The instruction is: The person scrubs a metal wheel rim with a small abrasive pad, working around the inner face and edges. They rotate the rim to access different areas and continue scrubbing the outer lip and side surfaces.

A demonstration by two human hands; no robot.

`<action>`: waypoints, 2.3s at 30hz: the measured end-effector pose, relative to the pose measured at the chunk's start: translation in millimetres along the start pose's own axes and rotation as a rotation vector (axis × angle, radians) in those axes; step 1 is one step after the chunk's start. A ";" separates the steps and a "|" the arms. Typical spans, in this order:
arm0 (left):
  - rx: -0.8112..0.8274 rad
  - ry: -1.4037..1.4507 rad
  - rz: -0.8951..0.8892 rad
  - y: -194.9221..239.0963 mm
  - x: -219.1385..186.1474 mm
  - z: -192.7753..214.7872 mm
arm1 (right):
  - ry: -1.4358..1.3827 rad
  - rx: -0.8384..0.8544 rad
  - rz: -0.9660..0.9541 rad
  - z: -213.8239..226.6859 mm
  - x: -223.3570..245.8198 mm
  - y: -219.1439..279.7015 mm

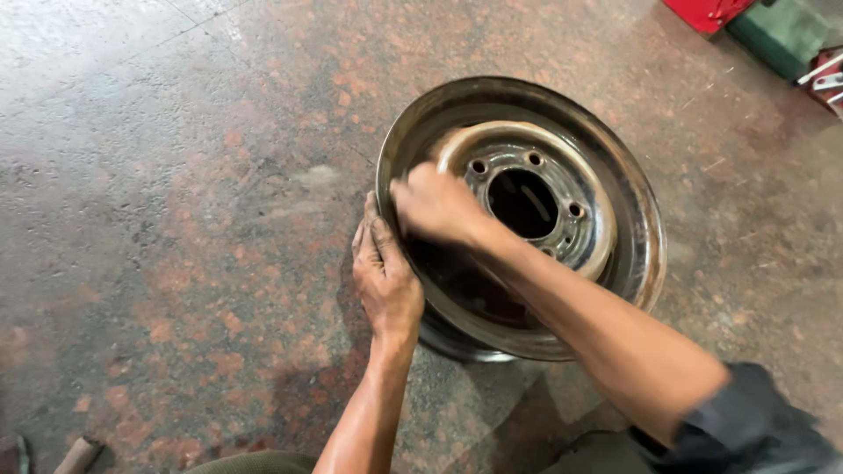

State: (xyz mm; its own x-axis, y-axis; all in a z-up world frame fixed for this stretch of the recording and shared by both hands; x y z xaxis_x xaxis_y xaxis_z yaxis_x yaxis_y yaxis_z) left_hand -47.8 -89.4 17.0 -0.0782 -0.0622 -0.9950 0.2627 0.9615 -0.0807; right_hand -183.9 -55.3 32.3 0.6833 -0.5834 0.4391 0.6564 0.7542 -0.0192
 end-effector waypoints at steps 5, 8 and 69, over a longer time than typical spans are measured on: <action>-0.005 -0.017 0.041 5.4 6.4 -2.5 | 0.215 0.153 0.162 12.9 0.3 86.9; -0.002 0.037 0.090 6.1 5.6 -3.3 | 0.066 0.286 0.365 21.3 12.2 100.1; 0.000 -0.070 -0.055 5.6 -9.0 -1.9 | 0.190 0.189 0.344 65.4 -2.8 166.2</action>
State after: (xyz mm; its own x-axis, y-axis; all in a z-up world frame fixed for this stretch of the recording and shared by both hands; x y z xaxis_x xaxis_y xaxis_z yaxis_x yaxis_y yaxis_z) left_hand -47.4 -82.9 25.5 -0.0249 -0.1332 -0.9908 0.2600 0.9561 -0.1351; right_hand -97.7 91.4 86.6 0.9102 -0.3204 0.2625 0.3223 0.9459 0.0367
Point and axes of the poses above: each hand's wrist, its own y-axis away from the middle knuckle, its own z-axis out of the back of the hand, x = y × z, the point moved 10 cm from there along -y, towards the middle knuckle, and after that the axes turned 13 degrees about -x, right-handed, at the moved point
